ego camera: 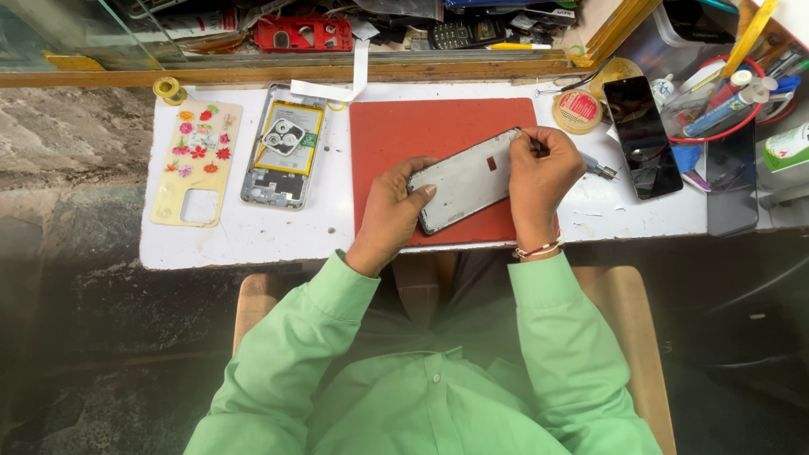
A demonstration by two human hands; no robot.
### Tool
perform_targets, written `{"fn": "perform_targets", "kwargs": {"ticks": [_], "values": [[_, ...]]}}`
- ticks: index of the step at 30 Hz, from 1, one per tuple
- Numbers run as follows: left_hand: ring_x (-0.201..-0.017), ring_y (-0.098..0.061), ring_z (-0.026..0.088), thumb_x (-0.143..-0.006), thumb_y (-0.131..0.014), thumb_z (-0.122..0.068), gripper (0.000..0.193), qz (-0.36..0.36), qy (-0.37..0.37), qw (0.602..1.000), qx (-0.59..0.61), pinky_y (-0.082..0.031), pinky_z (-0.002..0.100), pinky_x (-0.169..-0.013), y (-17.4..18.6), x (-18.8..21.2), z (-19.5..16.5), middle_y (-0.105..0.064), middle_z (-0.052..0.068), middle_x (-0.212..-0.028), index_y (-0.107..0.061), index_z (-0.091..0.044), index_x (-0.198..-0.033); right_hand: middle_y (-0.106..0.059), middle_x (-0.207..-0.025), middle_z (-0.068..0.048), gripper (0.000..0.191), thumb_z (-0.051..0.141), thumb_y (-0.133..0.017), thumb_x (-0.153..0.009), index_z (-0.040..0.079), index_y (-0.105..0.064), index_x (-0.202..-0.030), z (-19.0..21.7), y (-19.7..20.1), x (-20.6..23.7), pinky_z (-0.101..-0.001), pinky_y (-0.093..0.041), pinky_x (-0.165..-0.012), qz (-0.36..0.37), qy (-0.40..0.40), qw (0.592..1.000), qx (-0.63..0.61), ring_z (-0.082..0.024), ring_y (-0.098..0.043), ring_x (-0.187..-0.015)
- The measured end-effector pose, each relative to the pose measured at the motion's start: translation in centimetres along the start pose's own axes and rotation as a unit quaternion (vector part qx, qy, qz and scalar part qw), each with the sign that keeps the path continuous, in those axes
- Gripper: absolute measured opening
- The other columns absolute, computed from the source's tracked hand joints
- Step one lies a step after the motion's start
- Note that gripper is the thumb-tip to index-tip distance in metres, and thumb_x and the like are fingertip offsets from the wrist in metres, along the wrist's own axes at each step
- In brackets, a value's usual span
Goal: The person repeatedly wipes the back surface of a disassembled phone with a small white cloth. They rotate the phone to reach different areas and continue rubbing the same surface throughout the clip.
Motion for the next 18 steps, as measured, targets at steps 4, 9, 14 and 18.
{"fn": "perform_targets", "kwargs": {"ticks": [4,9,14,18], "values": [[-0.103,-0.066,0.013,-0.095,-0.059,0.006,0.037,-0.005,-0.003,1.000,-0.008,-0.054,0.026,-0.091,0.1,0.1,0.0,-0.071,0.015,-0.116,-0.059,0.010,-0.131,-0.071,-0.073,-0.007,0.004,-0.002,-0.074,-0.087,-0.005,-0.074,-0.087,0.9,0.0,0.4,-0.0242,-0.051,-0.060,0.004,0.017,1.000,0.021,-0.009,-0.063,-0.063],[-0.100,-0.066,0.012,-0.094,-0.058,0.006,0.037,-0.006,0.000,1.000,0.000,-0.055,0.026,-0.089,0.0,0.1,0.1,-0.071,0.015,-0.114,-0.059,0.009,-0.132,-0.069,-0.077,-0.009,0.005,-0.002,-0.076,-0.086,-0.006,-0.072,-0.086,3.2,-0.4,1.3,-0.0270,-0.049,-0.058,0.063,0.048,0.997,0.020,-0.013,-0.063,-0.062],[-0.102,-0.066,0.011,-0.094,-0.058,0.007,0.038,-0.006,-0.010,1.000,0.001,-0.055,0.026,-0.089,0.0,0.0,0.0,-0.071,0.014,-0.115,-0.059,0.010,-0.132,-0.068,-0.078,-0.009,0.005,-0.003,-0.076,-0.088,-0.005,-0.072,-0.087,4.9,-1.2,1.9,-0.0270,-0.050,-0.059,0.099,0.077,0.992,0.004,-0.014,-0.063,-0.064],[-0.098,-0.066,0.012,-0.094,-0.058,0.007,0.038,-0.013,0.005,1.000,-0.003,-0.055,0.026,-0.087,0.1,0.0,0.1,-0.071,0.014,-0.113,-0.059,0.009,-0.132,-0.069,-0.079,-0.008,0.006,-0.002,-0.077,-0.087,-0.004,-0.071,-0.088,5.0,-1.9,2.4,-0.0248,-0.050,-0.058,0.124,0.071,0.990,-0.012,-0.012,-0.063,-0.063]]}}
Point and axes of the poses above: each hand's wrist, its own x-axis away from the middle knuckle, its own y-axis out of the back of the hand, z = x × y, the point moved 7 cm from there along -x, towards the middle knuckle
